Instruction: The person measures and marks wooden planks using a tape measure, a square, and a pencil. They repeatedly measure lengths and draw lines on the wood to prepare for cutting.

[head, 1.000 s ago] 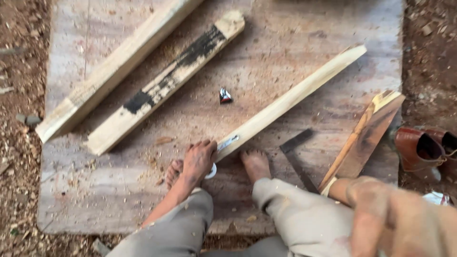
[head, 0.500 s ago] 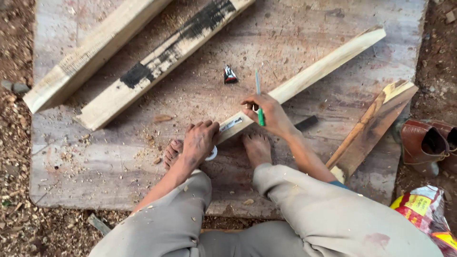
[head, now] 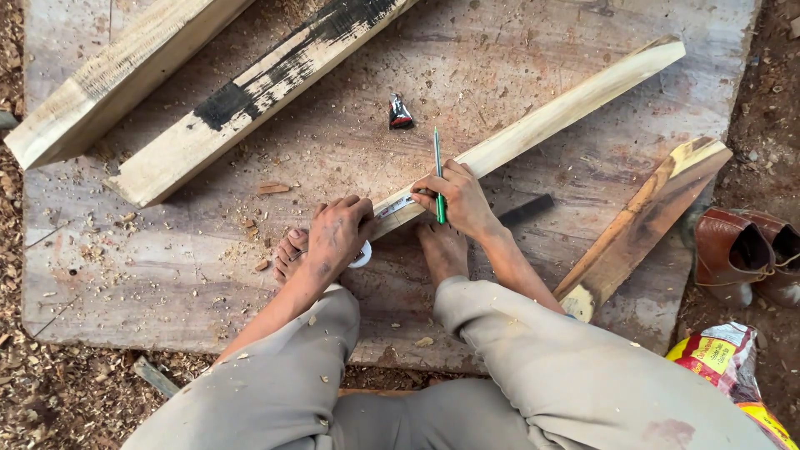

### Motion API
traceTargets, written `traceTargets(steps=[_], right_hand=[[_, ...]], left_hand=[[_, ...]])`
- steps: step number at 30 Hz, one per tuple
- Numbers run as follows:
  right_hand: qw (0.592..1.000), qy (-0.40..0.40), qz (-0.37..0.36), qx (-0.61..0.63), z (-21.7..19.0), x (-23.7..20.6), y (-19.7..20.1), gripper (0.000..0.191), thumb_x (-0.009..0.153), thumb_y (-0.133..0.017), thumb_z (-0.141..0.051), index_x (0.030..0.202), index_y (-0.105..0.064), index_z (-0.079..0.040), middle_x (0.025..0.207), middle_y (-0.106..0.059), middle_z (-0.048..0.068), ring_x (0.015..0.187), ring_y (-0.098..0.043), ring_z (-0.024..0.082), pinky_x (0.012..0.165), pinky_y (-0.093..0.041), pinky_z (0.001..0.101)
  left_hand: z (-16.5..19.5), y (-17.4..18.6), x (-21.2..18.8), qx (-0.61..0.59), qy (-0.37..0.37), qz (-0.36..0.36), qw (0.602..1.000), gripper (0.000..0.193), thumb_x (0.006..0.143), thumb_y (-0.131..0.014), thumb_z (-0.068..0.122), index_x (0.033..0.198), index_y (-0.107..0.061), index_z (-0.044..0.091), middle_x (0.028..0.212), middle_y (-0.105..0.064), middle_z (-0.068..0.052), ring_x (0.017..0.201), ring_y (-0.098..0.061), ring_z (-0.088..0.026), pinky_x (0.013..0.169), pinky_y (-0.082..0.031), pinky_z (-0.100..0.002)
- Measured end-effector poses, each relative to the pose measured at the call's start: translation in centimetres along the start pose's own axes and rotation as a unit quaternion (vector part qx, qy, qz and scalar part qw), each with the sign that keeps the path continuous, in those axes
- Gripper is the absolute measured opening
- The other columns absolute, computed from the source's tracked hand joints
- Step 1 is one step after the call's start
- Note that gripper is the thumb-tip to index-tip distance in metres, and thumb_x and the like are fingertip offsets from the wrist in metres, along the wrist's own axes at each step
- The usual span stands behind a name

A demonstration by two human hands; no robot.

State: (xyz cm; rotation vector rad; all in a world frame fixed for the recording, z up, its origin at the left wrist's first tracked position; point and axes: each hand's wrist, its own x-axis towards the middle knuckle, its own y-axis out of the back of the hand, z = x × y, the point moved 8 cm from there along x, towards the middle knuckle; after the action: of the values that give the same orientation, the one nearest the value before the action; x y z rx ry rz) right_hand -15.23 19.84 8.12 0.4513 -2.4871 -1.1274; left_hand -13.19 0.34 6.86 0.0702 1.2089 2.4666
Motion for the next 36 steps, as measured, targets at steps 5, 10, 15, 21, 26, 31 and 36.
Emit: traceTargets(steps=[5, 10, 15, 21, 26, 31, 36], right_hand=[[1.000, -0.002, 0.006, -0.002, -0.2, 0.0, 0.1, 0.016, 0.089, -0.080, -0.024, 0.098, -0.074, -0.012, 0.089, -0.070, 0.004, 0.094, -0.062, 0.026, 0.088, -0.050, 0.0414], [1.000, -0.009, -0.002, 0.004, 0.1, -0.1, -0.1, 0.017, 0.090, -0.080, -0.025, 0.100, -0.074, -0.012, 0.090, -0.070, 0.005, 0.094, -0.062, 0.027, 0.088, -0.050, 0.0409], [1.000, -0.013, -0.002, 0.018, 0.1, -0.2, -0.2, 0.017, 0.093, -0.078, -0.024, 0.102, -0.072, -0.011, 0.090, -0.071, 0.003, 0.096, -0.062, 0.027, 0.090, -0.049, 0.0424], [1.000, -0.013, 0.009, 0.017, 0.2, -0.2, -0.2, 0.018, 0.093, -0.076, -0.026, 0.101, -0.071, -0.011, 0.090, -0.070, 0.005, 0.099, -0.061, 0.029, 0.092, -0.047, 0.0453], [0.999, -0.022, 0.013, 0.027, 0.4, -0.1, -0.1, 0.019, 0.094, -0.075, -0.027, 0.103, -0.071, -0.011, 0.088, -0.068, 0.007, 0.099, -0.061, 0.031, 0.092, -0.047, 0.0454], [0.999, -0.015, 0.023, 0.026, 0.1, 0.2, 0.6, 0.019, 0.092, -0.075, -0.027, 0.104, -0.071, -0.012, 0.088, -0.069, 0.007, 0.097, -0.061, 0.031, 0.091, -0.047, 0.0452], [0.999, -0.018, 0.011, 0.048, -0.1, 0.4, 0.8, 0.020, 0.091, -0.075, -0.025, 0.106, -0.070, -0.012, 0.089, -0.071, 0.005, 0.093, -0.063, 0.028, 0.089, -0.048, 0.0430]], left_hand=[[-0.1, 0.0, -0.1, -0.014, 0.006, 0.000, 1.000, 0.019, 0.084, -0.075, 0.027, 0.088, -0.068, 0.010, 0.088, -0.066, -0.006, 0.094, -0.066, -0.030, 0.082, -0.046, -0.047], [0.0, 0.0, -0.1, -0.010, -0.005, 0.003, 1.000, 0.018, 0.085, -0.075, 0.026, 0.089, -0.067, 0.010, 0.088, -0.066, -0.007, 0.094, -0.066, -0.030, 0.083, -0.047, -0.047], [-0.2, -0.4, -0.1, -0.005, -0.008, 0.000, 1.000, 0.017, 0.086, -0.074, 0.025, 0.089, -0.067, 0.010, 0.088, -0.066, -0.007, 0.094, -0.066, -0.030, 0.084, -0.047, -0.047], [-0.8, -0.9, 0.1, -0.004, -0.009, -0.005, 1.000, 0.014, 0.087, -0.072, 0.023, 0.090, -0.067, 0.010, 0.089, -0.065, -0.008, 0.093, -0.067, -0.031, 0.085, -0.049, -0.048], [-1.3, -1.3, 0.4, 0.005, 0.003, -0.004, 1.000, 0.016, 0.086, -0.073, 0.026, 0.089, -0.067, 0.010, 0.089, -0.065, -0.009, 0.092, -0.066, -0.032, 0.082, -0.050, -0.047], [-1.3, -1.4, 0.8, 0.011, 0.010, -0.009, 1.000, 0.016, 0.084, -0.073, 0.026, 0.089, -0.068, 0.011, 0.089, -0.065, -0.009, 0.092, -0.066, -0.032, 0.082, -0.049, -0.048], [-0.9, -0.8, 0.8, 0.005, -0.009, 0.002, 1.000, 0.017, 0.083, -0.072, 0.025, 0.089, -0.067, 0.011, 0.091, -0.066, -0.008, 0.094, -0.066, -0.032, 0.082, -0.049, -0.048]])
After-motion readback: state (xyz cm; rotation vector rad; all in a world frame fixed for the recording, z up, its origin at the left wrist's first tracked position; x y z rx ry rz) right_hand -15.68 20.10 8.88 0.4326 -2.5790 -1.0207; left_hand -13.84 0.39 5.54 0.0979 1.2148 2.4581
